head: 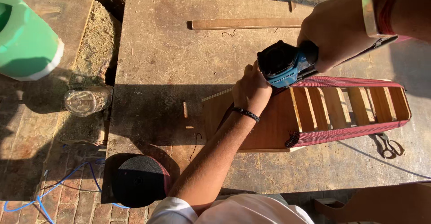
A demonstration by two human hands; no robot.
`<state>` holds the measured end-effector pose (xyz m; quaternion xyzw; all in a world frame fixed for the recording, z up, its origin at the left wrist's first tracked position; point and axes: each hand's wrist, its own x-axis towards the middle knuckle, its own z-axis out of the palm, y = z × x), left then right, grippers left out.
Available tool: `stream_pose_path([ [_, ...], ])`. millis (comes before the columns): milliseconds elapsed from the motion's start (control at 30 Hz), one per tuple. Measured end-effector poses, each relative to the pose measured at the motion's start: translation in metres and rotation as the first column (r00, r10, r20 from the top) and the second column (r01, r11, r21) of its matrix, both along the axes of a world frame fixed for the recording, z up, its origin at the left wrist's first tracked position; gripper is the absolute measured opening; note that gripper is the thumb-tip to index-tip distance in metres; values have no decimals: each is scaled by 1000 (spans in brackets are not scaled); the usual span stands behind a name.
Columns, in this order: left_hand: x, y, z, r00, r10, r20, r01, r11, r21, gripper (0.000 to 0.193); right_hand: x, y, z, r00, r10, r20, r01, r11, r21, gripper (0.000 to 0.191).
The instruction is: The person attaches a red webbing strap to a curved wooden frame using a pneumatic staple gun. They position the strap along the frame, staple it in place, trim excess with scissors, and continue stapling along the length of the frame.
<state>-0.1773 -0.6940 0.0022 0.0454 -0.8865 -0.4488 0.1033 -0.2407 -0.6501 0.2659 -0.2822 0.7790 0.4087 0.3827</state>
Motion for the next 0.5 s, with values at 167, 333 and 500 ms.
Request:
stream_pose_path([
  [167, 0, -1, 4, 996, -64, 66, 64, 998, -9, 32, -6, 5, -6, 998, -58, -13, 58, 998, 12, 21],
  [333, 4, -1, 4, 998, -58, -13, 58, 998, 18, 26, -16, 6, -11, 999, -24, 33, 25, 999, -21, 16],
  [500, 5, -2, 3, 999, -47, -10, 47, 996, 69, 26, -19, 2, -11, 998, -37, 47, 37, 999, -3, 16],
])
